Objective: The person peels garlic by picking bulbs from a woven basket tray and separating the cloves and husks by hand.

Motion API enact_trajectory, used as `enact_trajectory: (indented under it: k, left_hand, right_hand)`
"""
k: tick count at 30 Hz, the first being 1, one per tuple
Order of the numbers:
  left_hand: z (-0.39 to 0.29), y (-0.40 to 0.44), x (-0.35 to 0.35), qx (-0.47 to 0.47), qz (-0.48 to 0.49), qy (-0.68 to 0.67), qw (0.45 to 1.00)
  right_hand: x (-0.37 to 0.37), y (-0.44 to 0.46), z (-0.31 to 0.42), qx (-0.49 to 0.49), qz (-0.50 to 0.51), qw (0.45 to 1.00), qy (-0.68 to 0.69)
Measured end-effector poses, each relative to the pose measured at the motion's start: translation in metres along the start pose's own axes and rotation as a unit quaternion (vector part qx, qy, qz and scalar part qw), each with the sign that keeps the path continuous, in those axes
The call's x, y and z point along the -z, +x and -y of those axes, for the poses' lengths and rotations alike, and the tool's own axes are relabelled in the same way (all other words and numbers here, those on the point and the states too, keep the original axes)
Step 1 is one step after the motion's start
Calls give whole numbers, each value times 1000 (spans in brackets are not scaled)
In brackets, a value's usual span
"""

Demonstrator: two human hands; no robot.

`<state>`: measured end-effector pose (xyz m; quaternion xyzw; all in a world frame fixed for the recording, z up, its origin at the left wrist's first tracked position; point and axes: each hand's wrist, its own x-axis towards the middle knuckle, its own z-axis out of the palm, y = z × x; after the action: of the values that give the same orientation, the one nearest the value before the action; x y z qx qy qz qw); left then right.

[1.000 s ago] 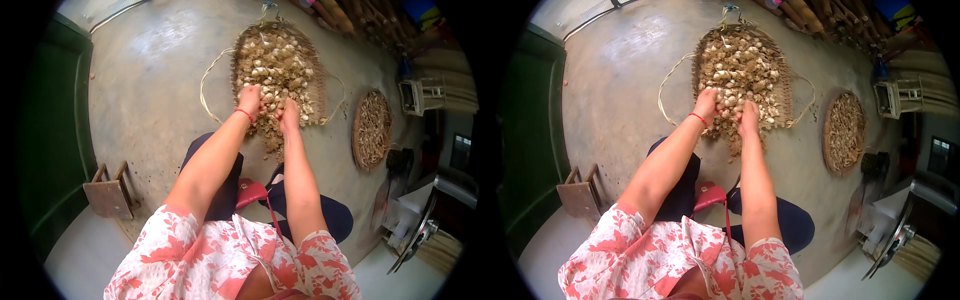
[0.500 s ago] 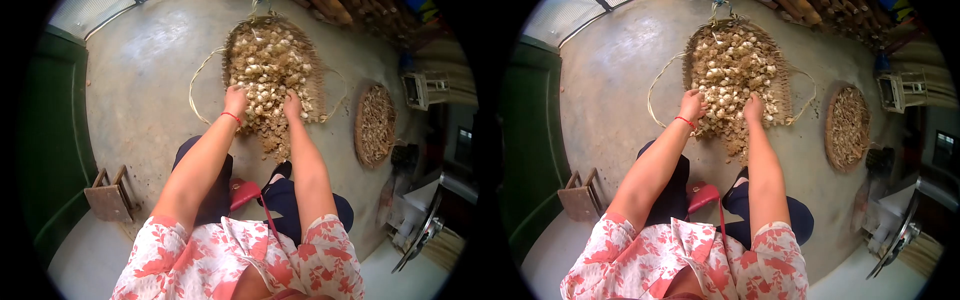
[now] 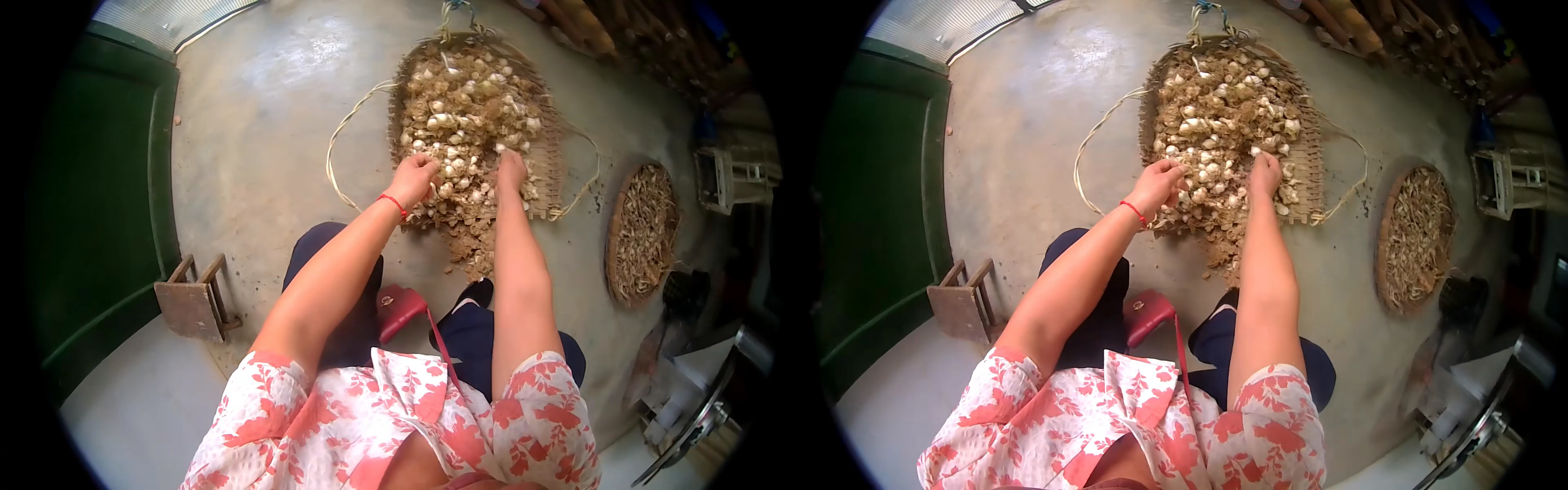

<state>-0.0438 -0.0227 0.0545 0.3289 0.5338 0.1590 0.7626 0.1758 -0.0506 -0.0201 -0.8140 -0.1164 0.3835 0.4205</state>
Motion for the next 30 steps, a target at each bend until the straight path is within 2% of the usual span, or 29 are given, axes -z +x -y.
enact_trajectory:
  k: [1,2,3,5,7,8,9,11,13,14,15,17,18,19,20,21,22,25,26,28,30]
  left_hand:
    - [1,1,-6,1,3,0,1000]
    - [2,1,-13,3,9,2,1000]
    - [1,-1,-20,31,15,-29,999]
    - [-3,-1,-34,87,30,-89,992]
    - [6,6,-43,113,71,-95,986]
    - [16,12,-45,124,109,-138,977]
    - [17,12,-49,137,145,-181,963]
    - [18,14,-56,136,126,-173,967]
    - [27,17,-59,62,23,-81,995]
    - [30,20,-58,17,17,-64,998]
    - [49,41,-60,-71,-31,16,997]
    - [32,21,-60,-159,-91,254,950]
    - [30,14,-60,-198,-101,271,937]
    - [34,10,-58,-230,-113,290,922]
    - [38,17,-56,-239,-106,319,911]
    - [31,9,-54,-242,-110,310,913]
    - [26,4,-50,-227,-94,324,913]
    - [29,4,-42,-184,-92,320,925]
    - [26,6,-37,-183,-96,315,926]
    - [20,12,-24,-163,-131,313,927]
    - [13,13,-9,-174,-162,311,920]
  right_hand:
    - [5,-6,1,11,-3,998,66]
    - [9,-7,2,9,65,984,167]
    - [18,-13,7,5,173,967,189]
    - [26,-49,27,29,291,947,135]
    - [35,-77,33,32,364,929,63]
    - [36,-75,19,19,380,921,88]
    - [39,-81,16,19,372,924,89]
    - [39,-94,8,24,285,956,66]
    - [20,-110,4,51,187,981,22]
    - [15,-118,4,63,141,988,25]
    - [8,-127,6,74,99,992,28]
    - [2,-107,-34,137,37,988,-57]
    - [5,-105,-40,132,58,983,-111]
    - [-1,-115,-36,141,39,989,-21]
    - [-7,-133,-14,92,33,995,23]
    - [-6,-121,-25,98,64,992,38]
    - [-10,-123,-22,43,77,991,97]
    - [-9,-125,-28,-66,141,951,267]
    - [-1,-111,-42,-66,145,952,262]
    - [33,-58,-100,-161,107,880,434]
    - [62,-51,-116,-206,-14,925,318]
